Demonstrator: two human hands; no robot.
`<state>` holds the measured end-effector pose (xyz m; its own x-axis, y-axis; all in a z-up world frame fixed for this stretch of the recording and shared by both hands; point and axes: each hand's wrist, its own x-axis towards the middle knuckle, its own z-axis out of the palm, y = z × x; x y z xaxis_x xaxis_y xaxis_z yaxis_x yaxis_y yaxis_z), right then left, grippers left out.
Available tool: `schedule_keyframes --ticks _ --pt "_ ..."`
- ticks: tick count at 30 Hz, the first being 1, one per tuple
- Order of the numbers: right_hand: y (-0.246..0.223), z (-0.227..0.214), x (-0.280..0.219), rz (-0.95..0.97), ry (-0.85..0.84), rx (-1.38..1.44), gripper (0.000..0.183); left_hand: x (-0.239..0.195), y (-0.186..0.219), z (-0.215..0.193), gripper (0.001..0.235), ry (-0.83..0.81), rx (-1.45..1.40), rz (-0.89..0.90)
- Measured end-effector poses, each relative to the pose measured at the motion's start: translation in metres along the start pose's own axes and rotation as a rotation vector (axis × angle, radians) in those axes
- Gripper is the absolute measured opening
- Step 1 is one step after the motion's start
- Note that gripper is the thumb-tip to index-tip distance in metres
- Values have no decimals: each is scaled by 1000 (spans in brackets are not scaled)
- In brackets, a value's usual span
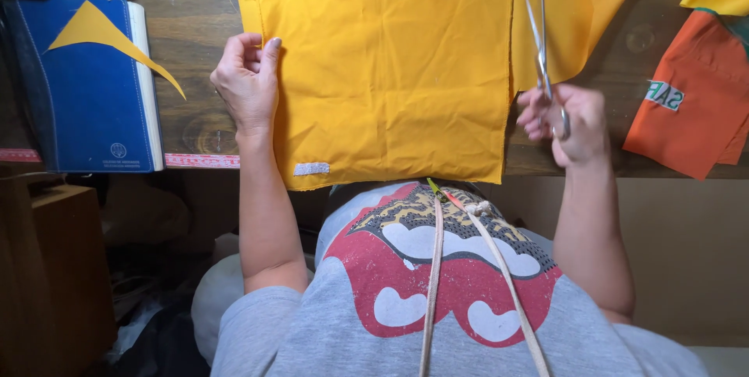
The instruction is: Cutting a rectangular piece of yellow fabric using scissors on a wooden work surface.
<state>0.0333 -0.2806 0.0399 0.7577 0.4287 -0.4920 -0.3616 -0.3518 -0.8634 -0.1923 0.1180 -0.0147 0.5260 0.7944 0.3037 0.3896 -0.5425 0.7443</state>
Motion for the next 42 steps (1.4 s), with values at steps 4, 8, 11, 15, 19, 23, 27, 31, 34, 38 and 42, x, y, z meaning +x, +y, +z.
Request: schedule_keyframes --ticks 4,8,11,15,19,23,27,31,34,38,42 --pt "40 -9 -9 16 -21 136 48 -3 -19 7 16 41 -16 -3" --pt "45 -7 -9 8 -24 132 51 -4 -11 8 16 79 21 44" --pt "48 -9 -9 -9 -28 113 49 -3 -9 7 16 105 29 59" --pt "54 -13 -5 -21 -20 113 51 -3 -11 10 16 123 25 50" --pt "54 -15 0 -19 -13 133 50 -2 -12 10 17 123 47 47" --pt "50 -19 3 -2 -45 132 51 0 10 10 16 134 104 64" --pt "40 -11 11 36 -78 106 63 -4 7 14 23 146 200 -118" --pt "31 -2 20 39 -70 83 64 -9 18 12 42 127 280 -101" --pt "28 0 20 33 -54 60 64 -23 46 22 43 29 476 -59" --pt "33 2 24 36 -42 86 65 -85 109 57 97 -302 486 325" --pt "35 -2 31 22 -56 68 76 -115 149 71 118 -670 689 385"
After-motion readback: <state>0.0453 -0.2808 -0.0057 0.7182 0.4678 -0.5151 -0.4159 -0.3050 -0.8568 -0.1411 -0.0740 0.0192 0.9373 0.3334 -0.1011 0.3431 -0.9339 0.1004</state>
